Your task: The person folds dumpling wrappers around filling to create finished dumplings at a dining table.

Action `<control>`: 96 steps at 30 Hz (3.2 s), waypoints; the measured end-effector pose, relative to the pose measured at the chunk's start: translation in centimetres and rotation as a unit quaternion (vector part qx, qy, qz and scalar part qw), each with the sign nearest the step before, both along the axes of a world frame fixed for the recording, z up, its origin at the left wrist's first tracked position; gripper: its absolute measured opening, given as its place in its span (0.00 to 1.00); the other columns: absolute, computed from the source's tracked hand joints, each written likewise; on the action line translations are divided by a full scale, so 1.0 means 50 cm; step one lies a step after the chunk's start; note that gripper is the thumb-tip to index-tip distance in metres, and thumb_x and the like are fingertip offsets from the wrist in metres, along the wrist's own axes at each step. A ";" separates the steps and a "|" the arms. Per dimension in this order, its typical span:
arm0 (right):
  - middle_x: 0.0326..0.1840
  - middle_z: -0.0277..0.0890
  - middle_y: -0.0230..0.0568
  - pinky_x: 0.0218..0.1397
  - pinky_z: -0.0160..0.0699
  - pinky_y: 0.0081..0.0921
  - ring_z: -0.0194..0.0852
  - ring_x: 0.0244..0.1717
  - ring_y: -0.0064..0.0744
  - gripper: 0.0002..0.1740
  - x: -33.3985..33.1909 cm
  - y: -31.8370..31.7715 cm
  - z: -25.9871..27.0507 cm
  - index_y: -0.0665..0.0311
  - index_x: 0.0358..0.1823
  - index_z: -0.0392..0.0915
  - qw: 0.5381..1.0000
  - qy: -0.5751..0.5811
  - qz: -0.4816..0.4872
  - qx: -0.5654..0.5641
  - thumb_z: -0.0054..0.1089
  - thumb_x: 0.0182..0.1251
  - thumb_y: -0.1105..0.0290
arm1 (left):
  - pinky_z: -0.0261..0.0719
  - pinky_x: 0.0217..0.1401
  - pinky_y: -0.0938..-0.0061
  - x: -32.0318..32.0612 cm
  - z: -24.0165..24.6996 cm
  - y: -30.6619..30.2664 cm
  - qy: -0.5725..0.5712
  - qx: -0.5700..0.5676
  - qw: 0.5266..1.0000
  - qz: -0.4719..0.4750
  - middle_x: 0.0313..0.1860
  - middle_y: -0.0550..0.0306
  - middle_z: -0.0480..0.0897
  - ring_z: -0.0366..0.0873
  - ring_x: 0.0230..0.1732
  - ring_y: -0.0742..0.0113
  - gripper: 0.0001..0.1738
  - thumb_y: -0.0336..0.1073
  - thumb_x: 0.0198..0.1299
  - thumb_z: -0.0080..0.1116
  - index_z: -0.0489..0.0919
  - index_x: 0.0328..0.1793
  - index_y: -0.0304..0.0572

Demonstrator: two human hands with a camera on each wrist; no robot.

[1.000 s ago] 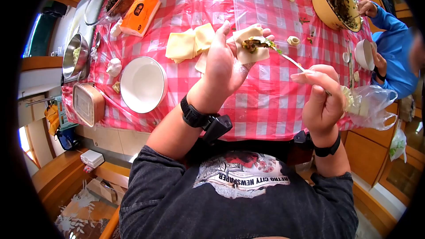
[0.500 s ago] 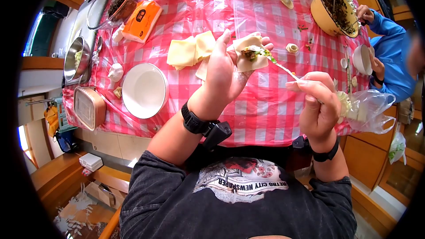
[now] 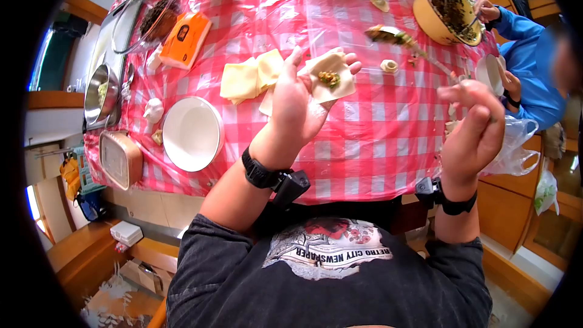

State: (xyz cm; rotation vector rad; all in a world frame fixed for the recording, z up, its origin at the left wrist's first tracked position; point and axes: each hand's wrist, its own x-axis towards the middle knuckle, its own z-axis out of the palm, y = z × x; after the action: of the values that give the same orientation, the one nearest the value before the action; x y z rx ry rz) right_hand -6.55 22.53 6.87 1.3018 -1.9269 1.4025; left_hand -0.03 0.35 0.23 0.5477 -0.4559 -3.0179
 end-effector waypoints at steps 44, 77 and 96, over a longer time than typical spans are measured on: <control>0.33 0.83 0.37 0.36 0.76 0.19 0.80 0.31 0.25 0.09 0.023 -0.071 0.084 0.67 0.48 0.85 0.982 -0.023 -0.143 0.118 0.66 0.72 0.71 | 0.66 0.82 0.51 -0.004 0.002 -0.011 0.057 -0.012 0.998 0.035 0.72 0.26 0.71 0.69 0.76 0.37 0.43 0.61 0.80 0.28 0.65 0.74 0.20; 0.41 0.84 0.41 0.64 0.70 0.44 0.77 0.54 0.44 0.17 0.243 -0.491 -0.064 0.65 0.32 0.83 0.773 0.197 0.304 0.522 0.51 0.67 0.60 | 0.81 0.66 0.61 -0.007 -0.069 -0.040 0.043 0.012 0.998 0.043 0.52 0.41 0.86 0.85 0.57 0.52 0.35 0.57 0.81 0.34 0.77 0.60 0.29; 0.53 0.84 0.55 0.65 0.75 0.41 0.80 0.59 0.51 0.18 0.129 -0.394 0.034 0.71 0.54 0.83 0.917 -0.109 0.301 0.238 0.51 0.70 0.69 | 0.70 0.73 0.68 0.067 0.017 -0.051 0.269 -0.040 0.962 0.002 0.65 0.43 0.76 0.74 0.69 0.59 0.42 0.69 0.75 0.39 0.71 0.68 0.32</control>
State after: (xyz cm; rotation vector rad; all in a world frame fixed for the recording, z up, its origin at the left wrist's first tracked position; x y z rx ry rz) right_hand -0.09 2.83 8.59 2.1994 -2.2132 1.4334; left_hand 3.34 -2.20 1.09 -0.2785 -0.5246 -2.9453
